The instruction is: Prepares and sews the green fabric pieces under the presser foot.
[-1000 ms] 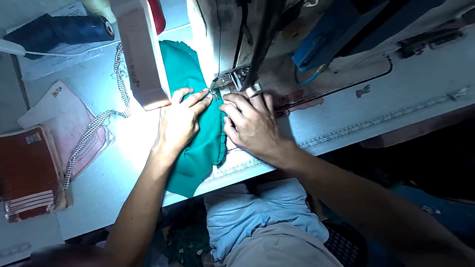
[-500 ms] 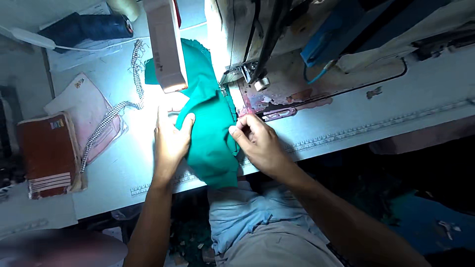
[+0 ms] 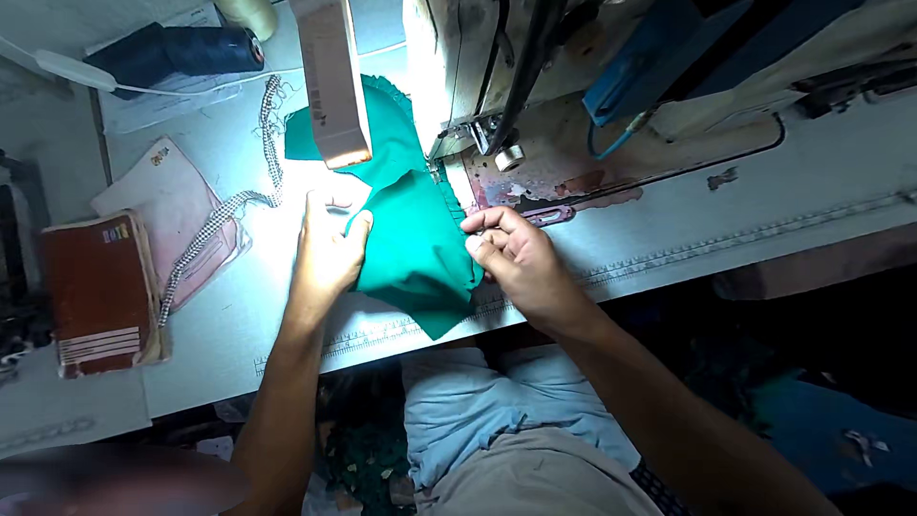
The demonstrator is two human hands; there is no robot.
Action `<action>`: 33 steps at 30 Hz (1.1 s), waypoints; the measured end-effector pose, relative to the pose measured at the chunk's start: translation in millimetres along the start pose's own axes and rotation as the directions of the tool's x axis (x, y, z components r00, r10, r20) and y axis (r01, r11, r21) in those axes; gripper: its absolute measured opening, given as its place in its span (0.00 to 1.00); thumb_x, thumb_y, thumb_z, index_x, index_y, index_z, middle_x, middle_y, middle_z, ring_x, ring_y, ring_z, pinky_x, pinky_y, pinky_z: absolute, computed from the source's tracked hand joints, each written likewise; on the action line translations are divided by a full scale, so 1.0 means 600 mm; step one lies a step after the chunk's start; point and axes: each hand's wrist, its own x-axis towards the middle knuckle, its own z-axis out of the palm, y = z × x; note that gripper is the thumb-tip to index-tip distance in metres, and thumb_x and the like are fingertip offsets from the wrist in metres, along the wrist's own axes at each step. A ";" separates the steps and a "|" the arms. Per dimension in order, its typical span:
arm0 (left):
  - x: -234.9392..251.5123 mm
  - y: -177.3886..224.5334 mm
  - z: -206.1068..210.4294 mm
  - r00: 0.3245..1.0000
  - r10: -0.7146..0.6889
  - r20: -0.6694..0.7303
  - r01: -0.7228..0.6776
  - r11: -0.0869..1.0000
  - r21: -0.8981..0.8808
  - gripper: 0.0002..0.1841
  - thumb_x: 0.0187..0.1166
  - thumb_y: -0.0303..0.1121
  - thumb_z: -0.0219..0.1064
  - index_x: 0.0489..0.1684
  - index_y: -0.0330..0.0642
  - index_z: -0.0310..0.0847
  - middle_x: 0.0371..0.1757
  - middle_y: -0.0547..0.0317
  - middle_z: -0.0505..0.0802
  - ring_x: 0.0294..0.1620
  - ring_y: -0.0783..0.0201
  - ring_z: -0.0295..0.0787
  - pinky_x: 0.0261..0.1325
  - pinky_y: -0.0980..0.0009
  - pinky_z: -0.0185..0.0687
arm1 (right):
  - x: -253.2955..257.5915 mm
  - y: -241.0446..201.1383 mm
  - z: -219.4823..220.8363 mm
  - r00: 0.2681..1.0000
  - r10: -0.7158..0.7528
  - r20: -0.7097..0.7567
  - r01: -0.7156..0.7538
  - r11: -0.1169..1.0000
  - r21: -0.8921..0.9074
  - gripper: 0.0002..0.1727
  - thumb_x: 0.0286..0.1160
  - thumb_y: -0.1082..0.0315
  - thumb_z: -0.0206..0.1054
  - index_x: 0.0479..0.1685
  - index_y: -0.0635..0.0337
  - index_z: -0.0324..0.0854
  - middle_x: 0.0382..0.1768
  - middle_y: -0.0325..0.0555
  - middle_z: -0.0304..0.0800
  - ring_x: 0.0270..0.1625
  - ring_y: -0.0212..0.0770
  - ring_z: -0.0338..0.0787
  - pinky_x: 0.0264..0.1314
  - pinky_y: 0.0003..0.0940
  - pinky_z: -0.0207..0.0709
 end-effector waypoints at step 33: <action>-0.082 -0.016 -0.058 0.910 -0.160 0.382 0.234 0.960 -0.155 0.23 0.90 0.48 0.58 0.27 0.43 0.85 0.14 0.60 0.83 0.08 0.73 0.69 0.11 0.79 0.62 | -0.004 0.018 0.013 0.984 -0.130 0.119 0.176 0.768 -0.615 0.16 0.86 0.64 0.62 0.68 0.51 0.83 0.25 0.35 0.81 0.24 0.32 0.77 0.30 0.32 0.76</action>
